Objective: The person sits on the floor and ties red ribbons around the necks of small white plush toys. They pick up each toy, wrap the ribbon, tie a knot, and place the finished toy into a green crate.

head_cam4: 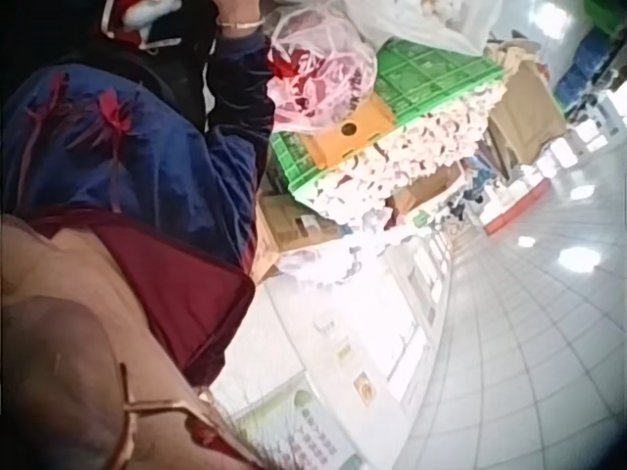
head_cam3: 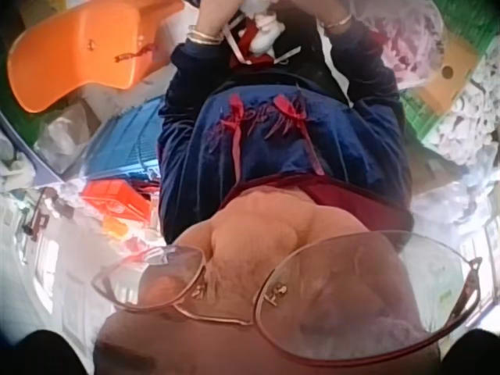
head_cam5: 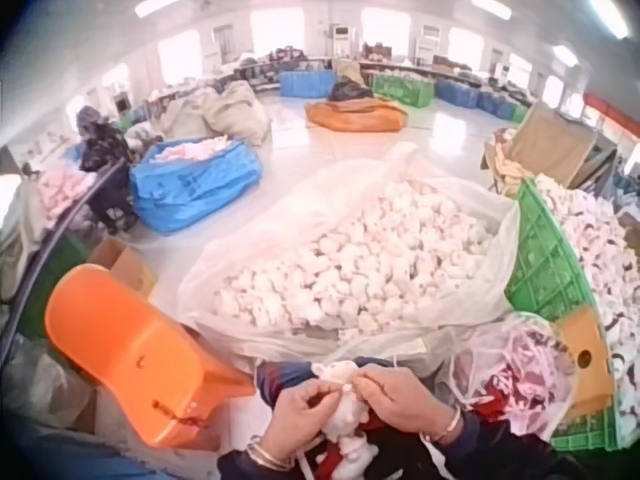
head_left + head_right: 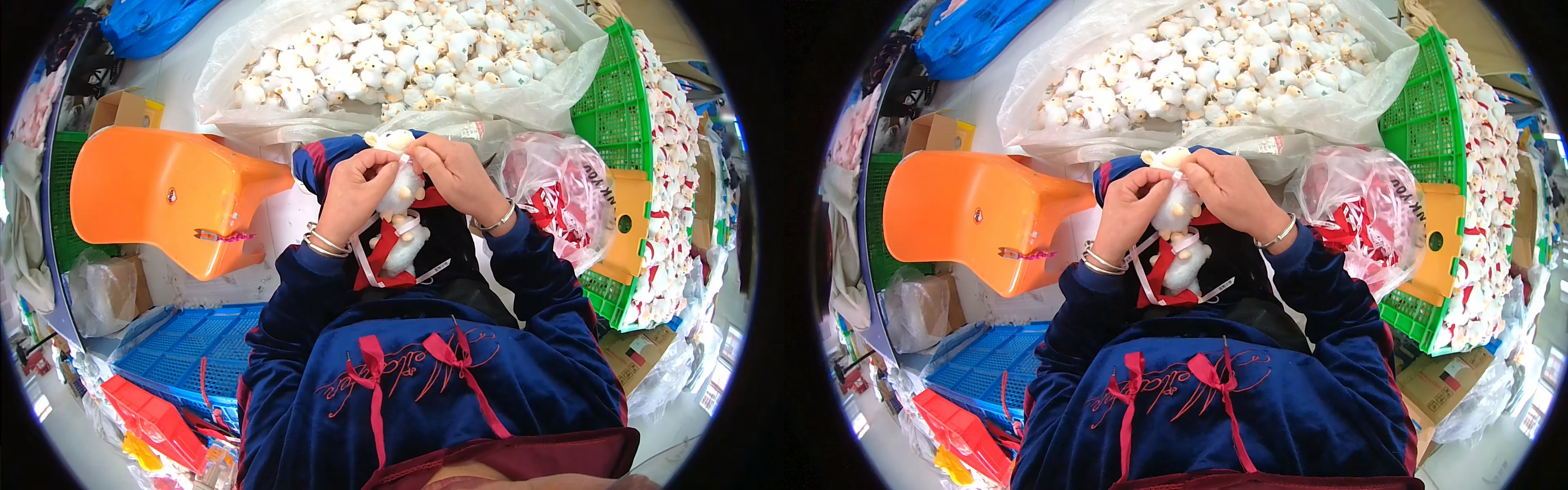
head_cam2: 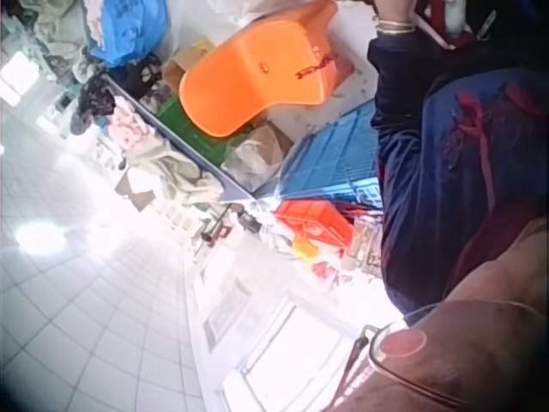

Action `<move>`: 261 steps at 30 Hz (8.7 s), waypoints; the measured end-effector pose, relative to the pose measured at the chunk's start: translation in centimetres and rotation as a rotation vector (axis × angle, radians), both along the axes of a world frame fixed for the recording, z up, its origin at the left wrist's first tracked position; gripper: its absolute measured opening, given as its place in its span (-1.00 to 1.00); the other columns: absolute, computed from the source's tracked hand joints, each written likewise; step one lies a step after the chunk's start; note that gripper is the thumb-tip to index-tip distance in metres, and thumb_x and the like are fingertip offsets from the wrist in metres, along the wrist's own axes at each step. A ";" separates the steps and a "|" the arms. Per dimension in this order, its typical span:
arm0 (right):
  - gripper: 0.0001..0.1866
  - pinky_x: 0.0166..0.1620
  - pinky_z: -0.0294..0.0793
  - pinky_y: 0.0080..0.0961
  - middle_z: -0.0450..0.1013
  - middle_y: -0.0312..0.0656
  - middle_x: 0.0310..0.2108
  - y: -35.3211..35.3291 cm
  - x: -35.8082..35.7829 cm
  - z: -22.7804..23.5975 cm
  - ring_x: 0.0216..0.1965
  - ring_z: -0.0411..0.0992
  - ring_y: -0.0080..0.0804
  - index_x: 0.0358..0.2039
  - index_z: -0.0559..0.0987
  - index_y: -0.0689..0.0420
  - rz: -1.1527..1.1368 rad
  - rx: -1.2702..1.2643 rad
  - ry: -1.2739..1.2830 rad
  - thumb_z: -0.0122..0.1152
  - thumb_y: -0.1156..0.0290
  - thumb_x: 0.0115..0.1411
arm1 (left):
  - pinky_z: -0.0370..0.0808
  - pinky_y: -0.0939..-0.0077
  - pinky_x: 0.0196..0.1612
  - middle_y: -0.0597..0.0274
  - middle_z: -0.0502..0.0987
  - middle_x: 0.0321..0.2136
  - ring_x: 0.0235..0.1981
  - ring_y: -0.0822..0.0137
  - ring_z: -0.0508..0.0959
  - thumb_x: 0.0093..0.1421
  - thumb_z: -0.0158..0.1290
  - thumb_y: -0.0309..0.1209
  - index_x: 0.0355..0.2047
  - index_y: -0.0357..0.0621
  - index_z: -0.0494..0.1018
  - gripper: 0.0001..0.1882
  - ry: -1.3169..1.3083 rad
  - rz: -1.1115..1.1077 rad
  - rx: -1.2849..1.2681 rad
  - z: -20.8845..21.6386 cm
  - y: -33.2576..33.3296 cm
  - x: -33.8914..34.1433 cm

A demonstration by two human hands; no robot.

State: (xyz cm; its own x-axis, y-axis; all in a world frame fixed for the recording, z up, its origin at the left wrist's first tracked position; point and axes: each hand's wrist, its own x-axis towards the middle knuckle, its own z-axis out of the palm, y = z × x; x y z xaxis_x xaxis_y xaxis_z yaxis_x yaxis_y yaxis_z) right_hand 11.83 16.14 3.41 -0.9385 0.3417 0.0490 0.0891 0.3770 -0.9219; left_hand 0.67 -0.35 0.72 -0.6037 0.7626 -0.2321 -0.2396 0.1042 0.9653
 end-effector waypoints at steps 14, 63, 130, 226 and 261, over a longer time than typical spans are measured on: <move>-0.81 -0.32 0.42 -0.58 0.49 -0.33 -0.49 1.2 -0.6 -0.8 -0.43 0.39 -0.63 -0.29 0.56 0.27 0.087 -0.134 -0.111 0.13 0.41 0.39 | 0.52 0.68 -0.19 0.30 0.66 -0.28 -0.29 0.59 0.58 0.32 0.18 -0.46 -0.05 -0.30 0.61 -0.76 -0.077 0.057 0.066 -0.1 0.5 0.8; -0.76 -0.25 0.43 -0.67 0.50 -0.38 -0.43 5.7 0.0 -1.0 -0.37 0.41 -0.67 -0.22 0.62 0.25 -0.254 -0.235 -0.108 0.12 0.33 0.41 | 0.27 0.77 -0.44 0.58 0.41 -0.54 -0.51 0.73 0.31 0.29 0.21 -0.45 -0.16 -0.32 0.63 -0.81 0.086 0.105 -0.011 -1.8 1.4 1.1; -0.92 -0.14 0.47 -0.40 0.49 -0.20 -0.32 -0.8 2.0 -0.2 -0.23 0.46 -0.22 -0.26 0.61 0.23 0.299 0.150 0.149 0.24 0.57 0.23 | 0.36 0.52 -0.33 0.28 0.39 -0.46 -0.43 0.41 0.39 0.23 0.20 -0.53 -0.37 -0.25 0.48 -0.90 0.388 0.079 0.076 -2.1 -0.2 0.8; -0.89 -0.33 0.48 -0.06 0.51 0.01 -0.49 0.5 -3.2 2.9 -0.37 0.53 0.08 -0.34 0.42 0.15 0.235 0.652 -0.237 0.07 0.39 0.27 | 0.44 0.66 -0.25 0.34 0.60 -0.36 -0.34 0.58 0.50 0.27 0.23 -0.46 -0.21 -0.32 0.65 -0.84 0.144 -0.090 -0.079 0.0 1.1 -1.0; -0.92 -0.32 0.48 -0.26 0.52 -0.04 -0.47 1.7 -2.9 1.6 -0.41 0.51 -0.05 -0.35 0.54 0.20 0.270 0.256 -0.171 0.22 0.48 0.15 | 0.51 0.62 -0.16 0.31 0.63 -0.28 -0.26 0.56 0.54 0.33 0.15 -0.34 -0.11 -0.33 0.57 -0.73 0.074 -0.283 -0.134 0.7 1.2 -3.2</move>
